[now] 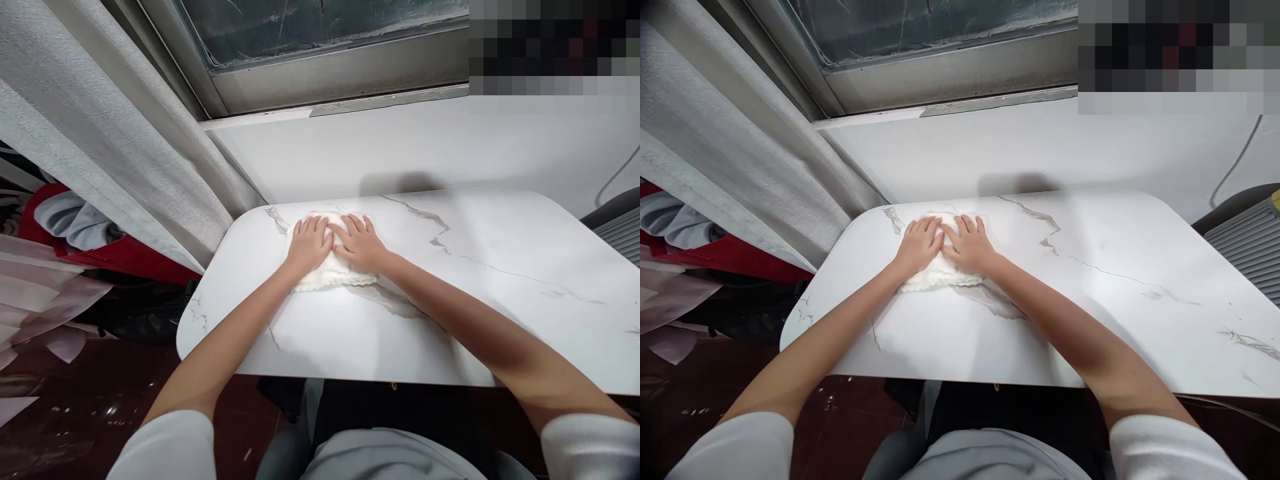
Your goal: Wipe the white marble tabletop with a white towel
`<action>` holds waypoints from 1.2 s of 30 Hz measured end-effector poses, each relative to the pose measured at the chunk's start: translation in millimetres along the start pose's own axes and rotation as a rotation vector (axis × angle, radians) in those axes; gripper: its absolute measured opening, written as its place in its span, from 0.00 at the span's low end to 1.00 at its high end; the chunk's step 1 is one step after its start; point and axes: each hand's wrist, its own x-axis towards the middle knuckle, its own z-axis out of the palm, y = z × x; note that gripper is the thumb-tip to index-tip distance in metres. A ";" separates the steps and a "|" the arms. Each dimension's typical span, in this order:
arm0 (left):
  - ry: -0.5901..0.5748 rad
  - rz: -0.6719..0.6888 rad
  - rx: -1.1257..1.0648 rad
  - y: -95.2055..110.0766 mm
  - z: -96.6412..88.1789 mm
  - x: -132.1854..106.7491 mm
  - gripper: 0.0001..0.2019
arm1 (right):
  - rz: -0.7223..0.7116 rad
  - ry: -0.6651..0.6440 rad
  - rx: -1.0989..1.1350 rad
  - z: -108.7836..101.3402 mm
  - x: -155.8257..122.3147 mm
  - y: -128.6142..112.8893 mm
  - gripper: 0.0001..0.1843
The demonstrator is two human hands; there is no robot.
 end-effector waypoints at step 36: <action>-0.015 -0.028 -0.130 119.1 21.5 34.8 0.26 | 0.093 0.073 -0.122 -23.4 -56.8 101.2 0.30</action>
